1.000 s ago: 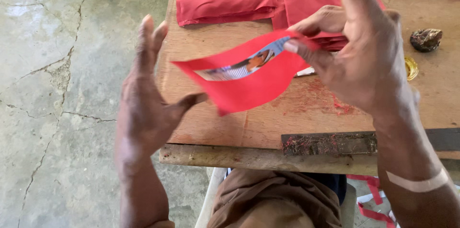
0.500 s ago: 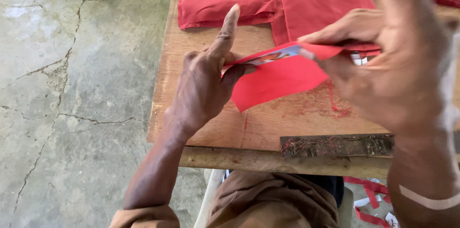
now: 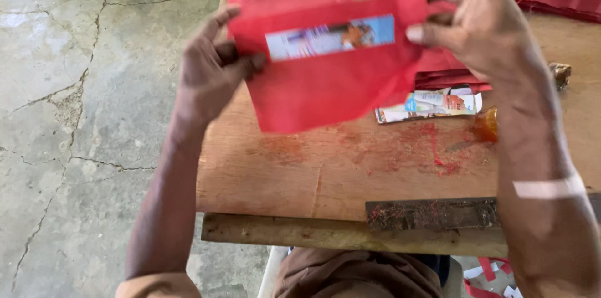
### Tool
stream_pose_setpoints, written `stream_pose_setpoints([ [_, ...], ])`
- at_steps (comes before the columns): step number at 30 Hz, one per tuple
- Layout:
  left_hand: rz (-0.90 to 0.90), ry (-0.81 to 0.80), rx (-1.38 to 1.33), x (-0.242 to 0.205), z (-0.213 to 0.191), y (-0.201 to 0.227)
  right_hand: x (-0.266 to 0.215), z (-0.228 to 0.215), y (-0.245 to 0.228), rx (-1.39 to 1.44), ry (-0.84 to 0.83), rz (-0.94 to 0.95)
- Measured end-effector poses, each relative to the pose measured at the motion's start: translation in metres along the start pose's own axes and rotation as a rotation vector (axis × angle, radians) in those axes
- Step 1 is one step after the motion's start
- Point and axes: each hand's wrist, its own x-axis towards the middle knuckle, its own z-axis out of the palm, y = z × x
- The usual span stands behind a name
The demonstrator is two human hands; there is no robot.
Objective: The person applies adhesive labels to red fabric pouches by picking up a pre-printed label from a metal strip, applying orange liquid adhesive with their finger, and pressing the label onto the center of each pouch.
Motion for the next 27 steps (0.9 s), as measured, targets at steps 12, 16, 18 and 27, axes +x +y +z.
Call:
stream_pose_setpoints([
  [12, -0.172, 0.227, 0.001, 0.156, -0.039, -0.107, 0.171, 0.063, 0.148, 0.139, 0.224, 0.012],
  [16, -0.208, 0.312, 0.288, 0.172, -0.038, -0.132, 0.178, 0.083, 0.155, 0.099, 0.363, 0.071],
  [18, -0.145, 0.340, 0.479, 0.173, -0.035, -0.139, 0.167, 0.088, 0.155, -0.223, 0.397, -0.197],
  [27, 0.238, 0.455, 1.059, 0.168, -0.014, -0.128, 0.109, 0.102, 0.130, -0.459, 0.033, -0.350],
])
